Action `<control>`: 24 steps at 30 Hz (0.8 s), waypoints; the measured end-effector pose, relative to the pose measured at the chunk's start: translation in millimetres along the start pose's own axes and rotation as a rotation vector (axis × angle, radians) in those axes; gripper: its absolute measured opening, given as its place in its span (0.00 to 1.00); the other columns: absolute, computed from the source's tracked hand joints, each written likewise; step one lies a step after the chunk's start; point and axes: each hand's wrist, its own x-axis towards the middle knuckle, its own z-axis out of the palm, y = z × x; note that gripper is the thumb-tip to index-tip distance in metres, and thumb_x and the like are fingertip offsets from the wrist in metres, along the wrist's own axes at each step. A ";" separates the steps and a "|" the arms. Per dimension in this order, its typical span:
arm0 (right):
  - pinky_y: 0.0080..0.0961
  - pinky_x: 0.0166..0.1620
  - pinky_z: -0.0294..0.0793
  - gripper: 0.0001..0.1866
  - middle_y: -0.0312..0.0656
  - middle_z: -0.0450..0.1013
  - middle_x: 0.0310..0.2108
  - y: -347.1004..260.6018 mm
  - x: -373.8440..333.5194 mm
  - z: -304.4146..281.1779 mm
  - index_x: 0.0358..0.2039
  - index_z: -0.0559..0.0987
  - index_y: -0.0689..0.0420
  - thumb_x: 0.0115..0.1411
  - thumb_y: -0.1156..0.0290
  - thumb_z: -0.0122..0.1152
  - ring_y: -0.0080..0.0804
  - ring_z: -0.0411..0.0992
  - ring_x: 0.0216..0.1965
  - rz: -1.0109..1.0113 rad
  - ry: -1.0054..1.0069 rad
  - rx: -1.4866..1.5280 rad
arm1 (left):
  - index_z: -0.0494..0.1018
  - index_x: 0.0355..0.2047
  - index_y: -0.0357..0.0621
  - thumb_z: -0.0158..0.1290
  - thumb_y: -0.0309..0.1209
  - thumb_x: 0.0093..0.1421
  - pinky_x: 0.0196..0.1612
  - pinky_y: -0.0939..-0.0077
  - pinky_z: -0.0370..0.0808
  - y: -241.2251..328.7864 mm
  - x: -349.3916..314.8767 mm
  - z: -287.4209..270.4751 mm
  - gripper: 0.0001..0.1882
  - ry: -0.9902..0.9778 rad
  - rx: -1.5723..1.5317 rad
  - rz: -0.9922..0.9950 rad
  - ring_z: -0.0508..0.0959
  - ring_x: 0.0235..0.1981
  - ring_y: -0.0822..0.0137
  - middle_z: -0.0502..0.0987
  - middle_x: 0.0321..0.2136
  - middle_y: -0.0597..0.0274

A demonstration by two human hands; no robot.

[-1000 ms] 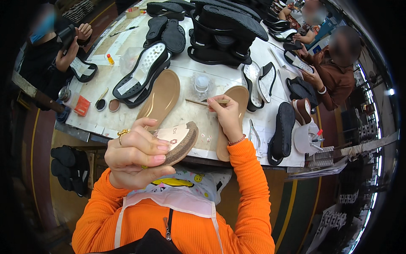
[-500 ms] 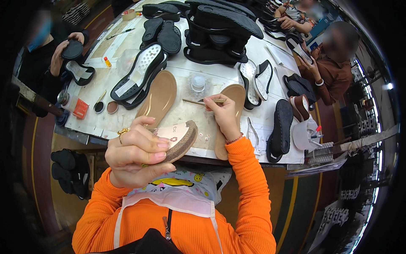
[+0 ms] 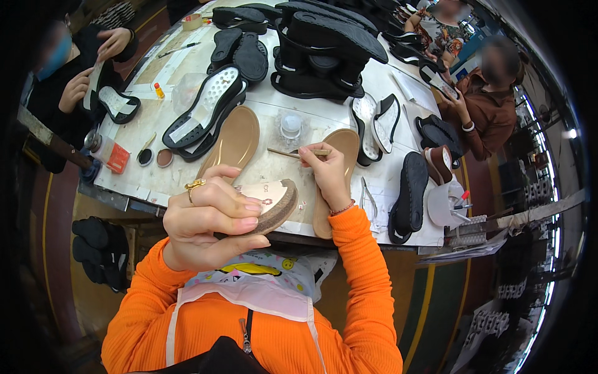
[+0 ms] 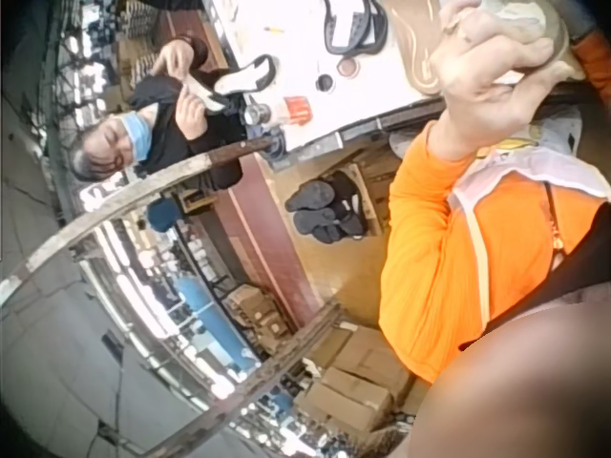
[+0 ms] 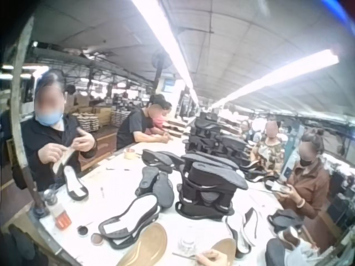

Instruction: The person trims the edges of a shoe insole with a small knife, then applies glue to the insole's perimeter using a brush. They handle the insole repeatedly, turning it over and smoothing the glued edges. Other insoles and tools are visible on the table.

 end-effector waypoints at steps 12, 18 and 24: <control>0.16 0.34 0.73 0.10 0.38 0.76 0.27 -0.3 -0.6 0.1 0.32 0.80 0.63 0.56 0.70 0.67 0.20 0.73 0.27 0.004 -0.003 0.030 | 0.79 0.26 0.47 0.73 0.27 0.38 0.54 0.59 0.68 -1.0 -2.6 -0.6 0.15 -0.044 -0.039 -0.003 0.80 0.29 0.70 0.79 0.28 0.66; 0.16 0.34 0.73 0.10 0.38 0.76 0.27 -0.1 0.0 -0.2 0.32 0.80 0.63 0.56 0.69 0.67 0.20 0.73 0.27 0.007 -0.005 0.026 | 0.79 0.26 0.47 0.73 0.27 0.37 0.53 0.60 0.68 -0.6 -2.5 0.1 0.15 -0.031 -0.039 -0.008 0.80 0.29 0.70 0.79 0.28 0.66; 0.16 0.34 0.73 0.10 0.37 0.76 0.27 -1.1 -0.5 0.3 0.32 0.80 0.63 0.56 0.69 0.67 0.20 0.73 0.28 0.007 -0.001 0.007 | 0.79 0.25 0.47 0.73 0.27 0.37 0.53 0.60 0.68 0.9 -2.0 -1.4 0.15 -0.060 -0.039 -0.008 0.80 0.28 0.70 0.80 0.28 0.66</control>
